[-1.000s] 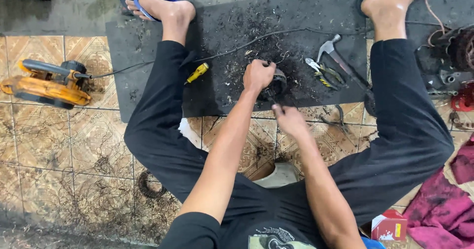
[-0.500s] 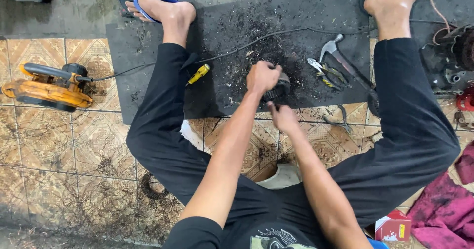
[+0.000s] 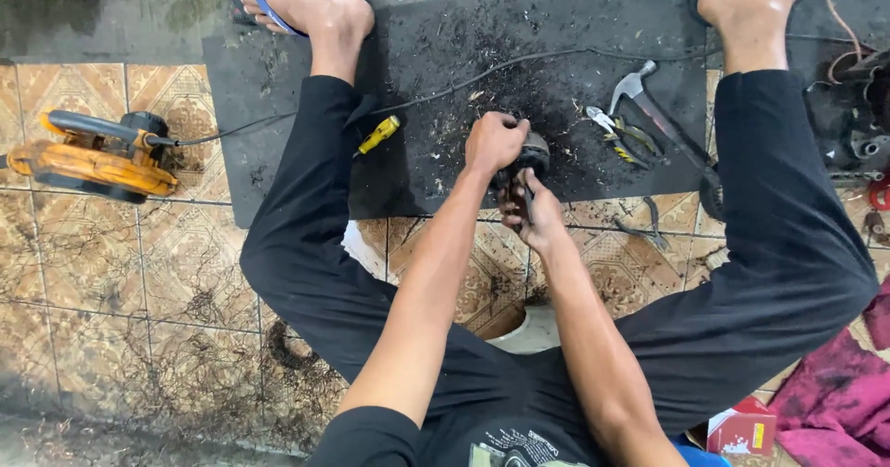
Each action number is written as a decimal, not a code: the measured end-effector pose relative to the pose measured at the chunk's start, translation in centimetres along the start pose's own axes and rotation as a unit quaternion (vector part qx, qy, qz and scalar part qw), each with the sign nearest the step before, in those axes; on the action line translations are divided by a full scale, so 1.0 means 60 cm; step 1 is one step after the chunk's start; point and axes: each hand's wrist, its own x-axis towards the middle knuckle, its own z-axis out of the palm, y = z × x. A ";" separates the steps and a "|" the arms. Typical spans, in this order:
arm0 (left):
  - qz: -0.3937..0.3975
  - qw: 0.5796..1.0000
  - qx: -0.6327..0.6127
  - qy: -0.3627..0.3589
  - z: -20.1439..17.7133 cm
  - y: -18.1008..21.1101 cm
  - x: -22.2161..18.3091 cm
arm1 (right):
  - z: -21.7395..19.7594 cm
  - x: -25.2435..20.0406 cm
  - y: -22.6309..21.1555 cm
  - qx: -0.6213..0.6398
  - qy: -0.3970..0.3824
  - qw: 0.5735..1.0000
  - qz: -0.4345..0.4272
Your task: Extracting and sorting copper wire from an electric motor stator using hand tools while sitting on the floor.
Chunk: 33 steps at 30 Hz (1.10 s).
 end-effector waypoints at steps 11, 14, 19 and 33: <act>0.060 0.997 -0.042 -0.016 0.005 0.017 -0.006 | -0.053 -0.008 0.003 -0.062 0.066 0.995 -0.032; 0.083 0.995 -0.046 -0.028 0.010 -0.005 0.014 | -0.046 -0.006 -0.007 -0.164 0.116 0.978 -0.061; 0.084 0.993 -0.010 -0.079 -0.054 -0.012 -0.007 | 0.011 -0.051 -0.011 -0.395 0.162 0.899 -0.099; 0.059 0.977 0.161 -0.129 -0.055 0.037 -0.007 | 0.061 -0.065 -0.037 -0.521 0.159 0.835 -0.076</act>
